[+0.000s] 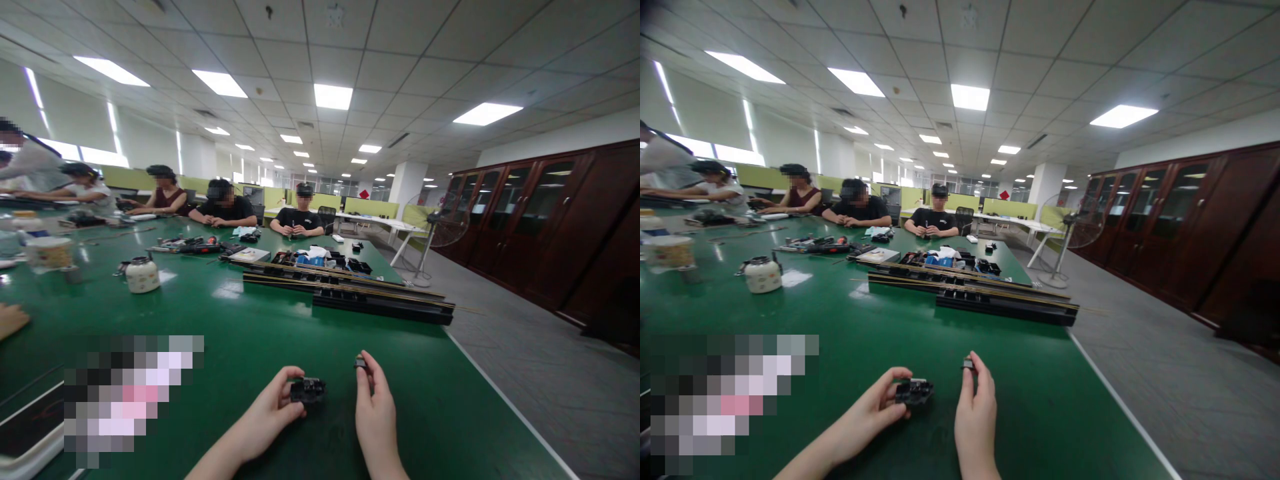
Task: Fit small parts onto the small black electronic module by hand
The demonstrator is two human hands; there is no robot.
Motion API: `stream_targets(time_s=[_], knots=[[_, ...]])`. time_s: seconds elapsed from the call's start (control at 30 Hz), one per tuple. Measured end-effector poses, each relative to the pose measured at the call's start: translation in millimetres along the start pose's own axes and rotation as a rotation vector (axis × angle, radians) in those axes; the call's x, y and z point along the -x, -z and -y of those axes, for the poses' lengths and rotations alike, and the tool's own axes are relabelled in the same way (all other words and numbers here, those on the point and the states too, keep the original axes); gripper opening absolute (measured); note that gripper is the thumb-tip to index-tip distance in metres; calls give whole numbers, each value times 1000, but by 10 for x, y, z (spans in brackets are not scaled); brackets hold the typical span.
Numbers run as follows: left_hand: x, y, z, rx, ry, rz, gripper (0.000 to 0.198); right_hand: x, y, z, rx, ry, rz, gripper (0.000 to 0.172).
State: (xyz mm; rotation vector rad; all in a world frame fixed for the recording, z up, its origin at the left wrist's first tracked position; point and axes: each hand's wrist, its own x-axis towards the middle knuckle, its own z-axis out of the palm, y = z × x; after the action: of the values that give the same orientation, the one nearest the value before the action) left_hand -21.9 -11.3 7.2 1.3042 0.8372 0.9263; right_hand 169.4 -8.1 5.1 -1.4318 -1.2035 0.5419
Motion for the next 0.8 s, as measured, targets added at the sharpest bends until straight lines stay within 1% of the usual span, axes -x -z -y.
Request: stream_targets(time_s=[0.2, 0.5, 0.6, 0.8], knots=[[12, -2, -35, -18, -4, -2, 36, 8, 17, 35, 18, 70, -59, 40], [13, -15, -46, -26, 3, -11, 36, 0, 0, 15, 39, 146, -36, 38], [4, -8, -28, -32, -10, -8, 35, 6, -8, 17, 70, 152, -4, 35], [-3, -6, -11, -14, -23, -12, 34, 69, -49, 64, 102, 130, 109, 26]])
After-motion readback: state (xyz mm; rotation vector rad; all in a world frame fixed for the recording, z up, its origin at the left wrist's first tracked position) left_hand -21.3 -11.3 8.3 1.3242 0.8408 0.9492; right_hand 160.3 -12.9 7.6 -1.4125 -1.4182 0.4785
